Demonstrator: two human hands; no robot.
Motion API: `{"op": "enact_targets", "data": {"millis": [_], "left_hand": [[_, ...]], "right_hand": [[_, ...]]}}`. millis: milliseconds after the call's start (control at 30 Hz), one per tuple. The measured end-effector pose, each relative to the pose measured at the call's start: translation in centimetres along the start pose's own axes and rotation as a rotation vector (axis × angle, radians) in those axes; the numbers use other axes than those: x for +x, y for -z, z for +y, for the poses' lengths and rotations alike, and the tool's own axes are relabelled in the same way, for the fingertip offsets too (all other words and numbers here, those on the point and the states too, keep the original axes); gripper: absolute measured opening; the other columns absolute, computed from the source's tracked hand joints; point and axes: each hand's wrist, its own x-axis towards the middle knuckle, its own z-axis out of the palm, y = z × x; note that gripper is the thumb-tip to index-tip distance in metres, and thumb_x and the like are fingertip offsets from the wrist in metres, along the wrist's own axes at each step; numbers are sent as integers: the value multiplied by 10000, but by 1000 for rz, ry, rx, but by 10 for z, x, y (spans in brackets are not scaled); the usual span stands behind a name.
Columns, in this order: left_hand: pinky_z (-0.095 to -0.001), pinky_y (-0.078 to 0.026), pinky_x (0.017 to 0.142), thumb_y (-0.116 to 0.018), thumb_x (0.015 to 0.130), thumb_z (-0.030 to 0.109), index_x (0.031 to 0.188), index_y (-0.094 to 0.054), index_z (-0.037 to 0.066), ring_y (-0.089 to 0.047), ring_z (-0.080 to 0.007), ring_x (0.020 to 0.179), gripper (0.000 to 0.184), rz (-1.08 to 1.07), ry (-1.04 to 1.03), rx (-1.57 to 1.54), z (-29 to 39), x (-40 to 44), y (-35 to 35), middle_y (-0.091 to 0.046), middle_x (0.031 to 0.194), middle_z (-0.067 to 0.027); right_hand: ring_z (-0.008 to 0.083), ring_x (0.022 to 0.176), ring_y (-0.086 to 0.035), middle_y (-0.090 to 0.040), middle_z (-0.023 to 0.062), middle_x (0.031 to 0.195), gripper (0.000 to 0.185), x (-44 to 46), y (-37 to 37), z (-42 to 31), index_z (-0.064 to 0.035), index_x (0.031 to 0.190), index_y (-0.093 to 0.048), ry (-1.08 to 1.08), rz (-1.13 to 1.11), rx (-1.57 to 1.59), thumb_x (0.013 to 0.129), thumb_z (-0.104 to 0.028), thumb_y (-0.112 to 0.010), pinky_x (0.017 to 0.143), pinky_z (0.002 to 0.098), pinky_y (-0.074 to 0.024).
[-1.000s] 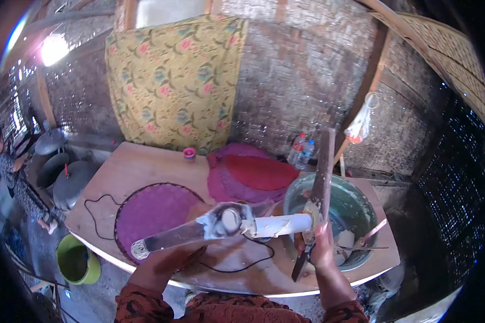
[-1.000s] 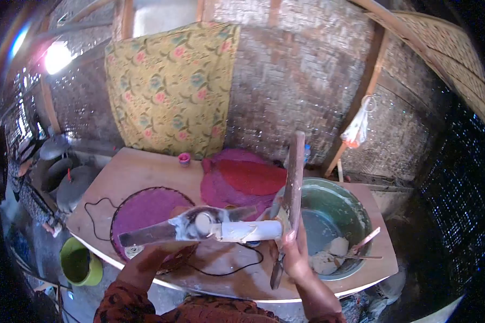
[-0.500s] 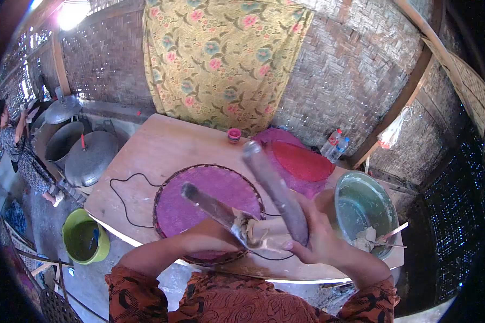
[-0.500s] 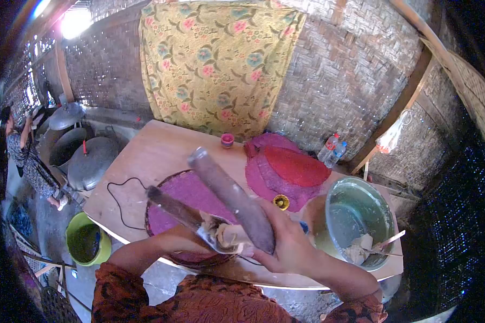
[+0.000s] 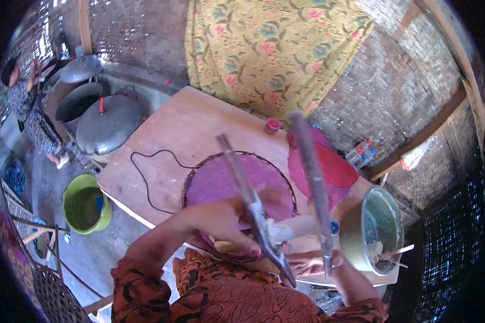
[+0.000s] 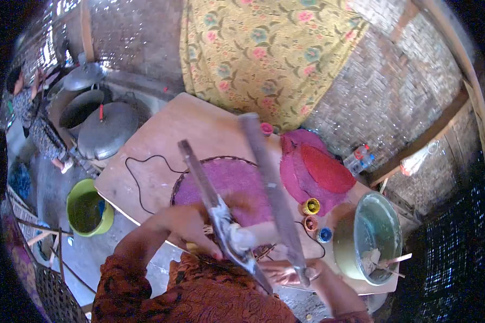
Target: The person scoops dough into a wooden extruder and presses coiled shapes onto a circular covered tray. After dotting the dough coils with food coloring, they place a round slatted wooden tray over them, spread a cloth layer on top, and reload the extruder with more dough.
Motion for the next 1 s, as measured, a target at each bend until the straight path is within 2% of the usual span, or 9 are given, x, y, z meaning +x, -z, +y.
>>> {"op": "enact_targets", "data": {"millis": [33, 133, 200, 333, 467, 533, 633, 700, 1000], "left_hand": [[-413, -311, 1068, -847, 609, 204, 1424, -241, 113, -413, -274, 1260, 1020, 89, -359, -115, 5, 13, 11, -389, 1393, -150], [-466, -296, 1062, -421, 799, 708, 1440, -118, -6, -405, -365, 1259, 1007, 161, -700, -783, 60, 42, 22, -368, 1387, -217], [-458, -299, 1058, -316, 814, 747, 1430, -138, -42, -430, -356, 1236, 1016, 151, -734, -886, 73, 52, 38, -397, 1365, -224], [-426, -289, 1073, -309, 834, 717, 1376, -289, -46, -455, -343, 1213, 936, 205, -664, -581, 46, 58, 93, -467, 1311, -203], [-426, -346, 1016, -337, 889, 625, 1197, -499, -1, -503, -311, 1143, 716, 178, -675, -1096, -67, 46, 163, -559, 1184, -123], [-406, -388, 963, -362, 900, 591, 1162, -508, 28, -524, -280, 1061, 639, 450, -646, -1182, -105, 33, 167, -574, 1071, -92], [-380, -402, 931, -400, 908, 546, 1120, -507, 55, -519, -253, 1016, 545, 522, -726, -1214, -137, 19, 166, -559, 1021, -75], [-376, -410, 907, -411, 912, 519, 1091, -503, 63, -516, -245, 999, 499, 530, -749, -1264, -145, 15, 163, -548, 1009, -73], [-399, -421, 800, -385, 938, 459, 991, -486, 110, -523, -210, 883, 367, 443, -951, -1123, -103, -5, 182, -526, 889, -37]], "right_hand": [[385, 1220, -441, -412, 289, 1320, 977, 8, 8, 17, 28, 1417, -161, -42, -53, 131, 738, -494, -631, 1042, 458, -309], [385, 1219, -439, -412, 293, 1319, 1021, 28, 24, 39, 27, 1424, -141, -139, -125, 323, 727, -557, -605, 1043, 472, -307], [385, 1219, -438, -411, 295, 1319, 1051, 32, 33, 39, 27, 1429, -128, -171, -142, 341, 720, -598, -587, 1044, 481, -305], [385, 1218, -436, -411, 300, 1318, 1114, 43, 50, 4, 26, 1439, -102, -180, -101, 245, 705, -682, -551, 1045, 500, -302], [387, 1201, -451, -426, 313, 1296, 1138, 82, 56, -34, 54, 1433, -109, -227, 16, 85, 714, -742, -488, 1030, 527, -313], [382, 1184, -469, -443, 310, 1280, 1061, 103, 59, -39, 65, 1421, -158, -261, 34, 118, 754, -693, -486, 1023, 515, -325], [348, 1040, -588, -541, 282, 1180, 907, 122, 47, -44, 52, 1388, -283, -333, 191, 166, 816, -624, -476, 891, 468, -470], [316, 941, -636, -584, 259, 1108, 802, 125, 41, -50, 62, 1342, -355, -391, 270, 133, 856, -563, -487, 773, 423, -531], [206, 755, -626, -586, 102, 916, 577, 135, 2, -80, -54, 1172, -507, -381, 510, -336, 856, -536, -538, 682, 326, -542]]}}
